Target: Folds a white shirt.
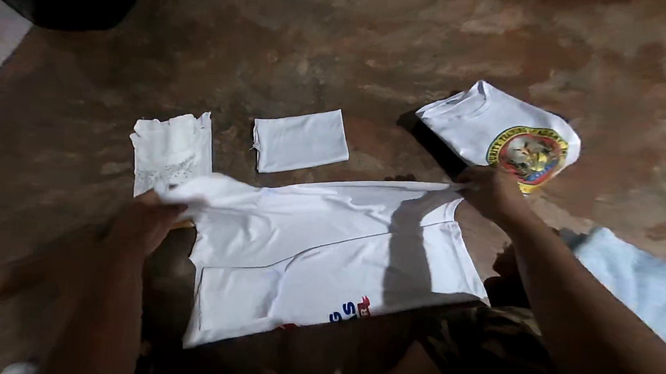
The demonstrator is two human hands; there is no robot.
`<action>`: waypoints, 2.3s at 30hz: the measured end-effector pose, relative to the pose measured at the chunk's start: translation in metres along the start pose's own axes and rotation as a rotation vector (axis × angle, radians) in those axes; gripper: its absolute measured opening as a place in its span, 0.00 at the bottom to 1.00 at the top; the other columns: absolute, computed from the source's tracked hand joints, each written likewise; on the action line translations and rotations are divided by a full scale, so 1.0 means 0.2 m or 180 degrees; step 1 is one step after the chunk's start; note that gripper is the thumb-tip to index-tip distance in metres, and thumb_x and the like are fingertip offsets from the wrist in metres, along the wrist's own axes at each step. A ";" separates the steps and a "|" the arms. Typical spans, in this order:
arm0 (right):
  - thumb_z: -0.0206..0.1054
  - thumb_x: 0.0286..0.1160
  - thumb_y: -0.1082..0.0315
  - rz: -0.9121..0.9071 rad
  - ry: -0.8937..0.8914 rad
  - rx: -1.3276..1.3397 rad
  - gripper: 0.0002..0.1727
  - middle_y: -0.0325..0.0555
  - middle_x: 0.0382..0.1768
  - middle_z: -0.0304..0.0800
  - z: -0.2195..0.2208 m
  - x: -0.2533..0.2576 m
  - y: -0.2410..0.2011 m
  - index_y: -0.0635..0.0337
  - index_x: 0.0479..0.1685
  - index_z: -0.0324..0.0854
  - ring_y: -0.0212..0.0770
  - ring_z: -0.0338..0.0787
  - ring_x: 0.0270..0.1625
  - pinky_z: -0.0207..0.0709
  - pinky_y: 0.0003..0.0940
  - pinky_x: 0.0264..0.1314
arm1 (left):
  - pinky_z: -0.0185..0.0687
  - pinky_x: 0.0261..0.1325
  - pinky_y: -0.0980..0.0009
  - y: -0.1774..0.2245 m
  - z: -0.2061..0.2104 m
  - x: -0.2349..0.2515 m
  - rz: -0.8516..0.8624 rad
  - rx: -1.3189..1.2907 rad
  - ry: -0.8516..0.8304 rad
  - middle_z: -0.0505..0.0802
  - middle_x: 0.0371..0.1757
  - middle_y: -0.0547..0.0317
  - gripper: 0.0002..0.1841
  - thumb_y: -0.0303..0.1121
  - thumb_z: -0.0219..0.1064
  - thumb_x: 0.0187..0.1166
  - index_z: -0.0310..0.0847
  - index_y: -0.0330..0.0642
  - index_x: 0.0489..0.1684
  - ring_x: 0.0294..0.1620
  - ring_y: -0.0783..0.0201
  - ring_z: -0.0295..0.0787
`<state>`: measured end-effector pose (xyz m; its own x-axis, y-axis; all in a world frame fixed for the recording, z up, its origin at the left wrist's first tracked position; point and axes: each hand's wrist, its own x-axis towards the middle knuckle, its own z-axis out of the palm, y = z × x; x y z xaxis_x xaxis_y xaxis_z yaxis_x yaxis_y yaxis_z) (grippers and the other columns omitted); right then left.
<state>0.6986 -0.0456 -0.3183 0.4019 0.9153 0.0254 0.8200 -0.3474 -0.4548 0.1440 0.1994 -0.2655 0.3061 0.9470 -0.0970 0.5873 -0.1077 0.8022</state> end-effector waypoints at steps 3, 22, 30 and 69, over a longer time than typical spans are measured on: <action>0.76 0.66 0.81 0.0348 0.0000 0.0170 0.08 0.68 0.49 0.89 -0.05 -0.22 0.01 0.69 0.43 0.89 0.72 0.86 0.58 0.74 0.75 0.60 | 0.83 0.63 0.62 -0.12 -0.11 -0.29 -0.0011 0.0663 0.0035 0.89 0.55 0.47 0.15 0.29 0.67 0.82 0.81 0.31 0.62 0.54 0.64 0.86; 0.68 0.75 0.79 0.0776 -0.0859 0.0148 0.10 0.74 0.53 0.86 0.11 -0.54 0.11 0.76 0.51 0.85 0.71 0.85 0.61 0.72 0.69 0.67 | 0.81 0.65 0.61 -0.32 0.07 -0.88 -0.0272 0.0254 -0.0550 0.92 0.48 0.45 0.10 0.20 0.58 0.76 0.84 0.23 0.42 0.53 0.64 0.87; 0.72 0.72 0.78 0.0781 -0.1317 -0.0090 0.13 0.76 0.59 0.84 0.14 -0.55 0.16 0.74 0.54 0.86 0.74 0.83 0.65 0.71 0.72 0.69 | 0.82 0.59 0.67 -0.41 0.00 -0.87 -0.0204 0.0406 -0.1367 0.92 0.45 0.48 0.11 0.16 0.56 0.75 0.86 0.24 0.44 0.47 0.70 0.86; 0.72 0.77 0.68 0.1317 -0.0399 0.0154 0.20 0.76 0.64 0.81 0.40 -0.28 0.21 0.70 0.64 0.82 0.73 0.81 0.68 0.70 0.73 0.70 | 0.77 0.73 0.43 -0.77 0.24 -0.19 -0.1057 0.0581 0.1209 0.88 0.65 0.40 0.14 0.33 0.60 0.87 0.85 0.35 0.59 0.67 0.46 0.85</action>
<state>0.6785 -0.0957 -0.4095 0.6377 0.7197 -0.2746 0.5791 -0.6830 -0.4452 0.0785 0.1655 -0.4144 -0.1912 0.9782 -0.0808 0.7376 0.1975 0.6458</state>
